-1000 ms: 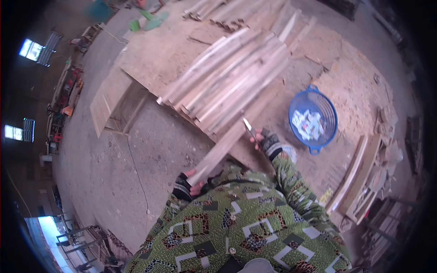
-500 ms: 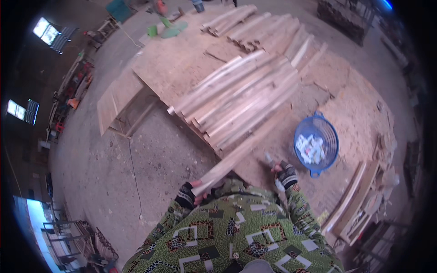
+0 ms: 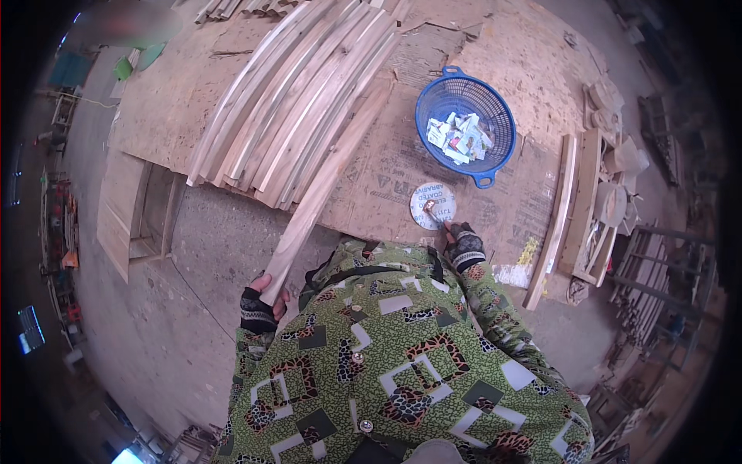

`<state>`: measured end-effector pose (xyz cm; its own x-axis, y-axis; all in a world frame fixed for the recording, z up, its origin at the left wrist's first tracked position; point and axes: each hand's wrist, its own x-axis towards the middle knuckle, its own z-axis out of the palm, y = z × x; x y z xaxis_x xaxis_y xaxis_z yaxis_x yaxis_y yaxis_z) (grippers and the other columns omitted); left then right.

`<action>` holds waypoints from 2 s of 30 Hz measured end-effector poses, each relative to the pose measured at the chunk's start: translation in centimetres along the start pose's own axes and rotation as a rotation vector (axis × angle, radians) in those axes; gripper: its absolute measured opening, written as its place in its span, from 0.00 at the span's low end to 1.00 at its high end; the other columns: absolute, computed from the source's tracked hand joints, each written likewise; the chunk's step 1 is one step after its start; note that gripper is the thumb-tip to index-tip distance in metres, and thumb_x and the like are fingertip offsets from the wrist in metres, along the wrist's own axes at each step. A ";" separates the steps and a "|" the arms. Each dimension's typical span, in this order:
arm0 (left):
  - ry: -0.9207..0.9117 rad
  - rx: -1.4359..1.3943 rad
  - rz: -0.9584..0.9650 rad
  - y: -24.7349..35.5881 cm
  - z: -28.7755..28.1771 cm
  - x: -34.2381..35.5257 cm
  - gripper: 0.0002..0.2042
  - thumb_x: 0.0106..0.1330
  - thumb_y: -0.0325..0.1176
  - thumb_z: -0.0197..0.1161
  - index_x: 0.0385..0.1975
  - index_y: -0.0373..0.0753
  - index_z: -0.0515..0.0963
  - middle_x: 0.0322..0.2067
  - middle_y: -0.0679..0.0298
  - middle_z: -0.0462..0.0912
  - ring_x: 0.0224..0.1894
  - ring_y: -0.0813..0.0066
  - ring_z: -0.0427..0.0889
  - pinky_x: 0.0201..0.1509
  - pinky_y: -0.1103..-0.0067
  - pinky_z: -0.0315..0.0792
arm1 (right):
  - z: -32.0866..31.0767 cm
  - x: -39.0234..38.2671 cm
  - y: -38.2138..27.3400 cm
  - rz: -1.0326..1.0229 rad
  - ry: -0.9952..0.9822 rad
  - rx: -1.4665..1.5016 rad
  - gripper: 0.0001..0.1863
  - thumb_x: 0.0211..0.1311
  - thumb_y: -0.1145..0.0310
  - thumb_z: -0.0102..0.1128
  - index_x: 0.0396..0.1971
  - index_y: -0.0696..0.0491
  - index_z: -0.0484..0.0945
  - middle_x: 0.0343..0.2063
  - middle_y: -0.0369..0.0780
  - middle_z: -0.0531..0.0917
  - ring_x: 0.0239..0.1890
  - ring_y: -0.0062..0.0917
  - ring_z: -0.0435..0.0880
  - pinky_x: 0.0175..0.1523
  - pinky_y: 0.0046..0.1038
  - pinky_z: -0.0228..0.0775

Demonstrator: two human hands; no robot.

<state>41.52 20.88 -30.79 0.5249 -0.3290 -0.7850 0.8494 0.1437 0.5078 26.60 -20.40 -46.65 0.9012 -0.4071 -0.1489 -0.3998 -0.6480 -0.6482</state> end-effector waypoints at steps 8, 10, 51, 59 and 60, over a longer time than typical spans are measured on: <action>0.020 0.050 -0.020 0.7 -0.4 -0.3 0.24 0.59 0.47 0.47 0.47 0.32 0.67 0.15 0.54 0.73 0.06 0.74 0.63 0.08 0.79 0.57 | 0.8 -0.5 -0.4 -0.070 0.104 0.010 0.16 0.49 0.75 0.52 0.41 0.50 0.77 0.37 0.45 0.77 0.39 0.39 0.76 0.45 0.32 0.70; 0.013 0.055 -0.020 0.7 -0.5 -0.2 0.24 0.59 0.47 0.47 0.47 0.32 0.67 0.15 0.54 0.73 0.06 0.74 0.63 0.08 0.79 0.57 | 1.3 -0.6 -0.3 -0.056 0.094 -0.018 0.16 0.51 0.74 0.52 0.42 0.50 0.77 0.38 0.44 0.77 0.39 0.38 0.77 0.44 0.31 0.70; -0.594 -0.487 -0.203 -3.5 -1.0 1.2 0.27 0.65 0.50 0.41 0.63 0.49 0.52 0.25 0.52 0.73 0.11 0.73 0.66 0.11 0.78 0.62 | 3.4 10.2 -16.9 -0.369 -0.014 0.274 0.19 0.54 0.73 0.50 0.48 0.50 0.73 0.37 0.46 0.77 0.40 0.41 0.75 0.45 0.36 0.66; -0.548 -0.519 -0.225 -3.6 -1.0 1.0 0.27 0.65 0.50 0.42 0.63 0.49 0.52 0.24 0.52 0.74 0.10 0.73 0.66 0.10 0.78 0.61 | 3.0 9.7 -13.9 -0.475 -0.010 0.256 0.19 0.52 0.73 0.53 0.47 0.46 0.75 0.36 0.45 0.75 0.42 0.39 0.74 0.47 0.33 0.67; -0.548 -0.519 -0.224 -3.4 -0.9 0.9 0.27 0.65 0.50 0.42 0.63 0.49 0.52 0.24 0.52 0.74 0.10 0.73 0.66 0.10 0.78 0.61 | 2.8 9.6 -13.8 -0.455 -0.001 0.260 0.19 0.53 0.72 0.53 0.47 0.46 0.75 0.36 0.44 0.76 0.41 0.39 0.75 0.46 0.33 0.68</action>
<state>39.11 20.92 -33.55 0.3514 -0.7954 -0.4939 0.9194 0.3927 0.0218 41.27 -13.62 -41.22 0.9743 -0.1207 0.1900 0.0867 -0.5779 -0.8115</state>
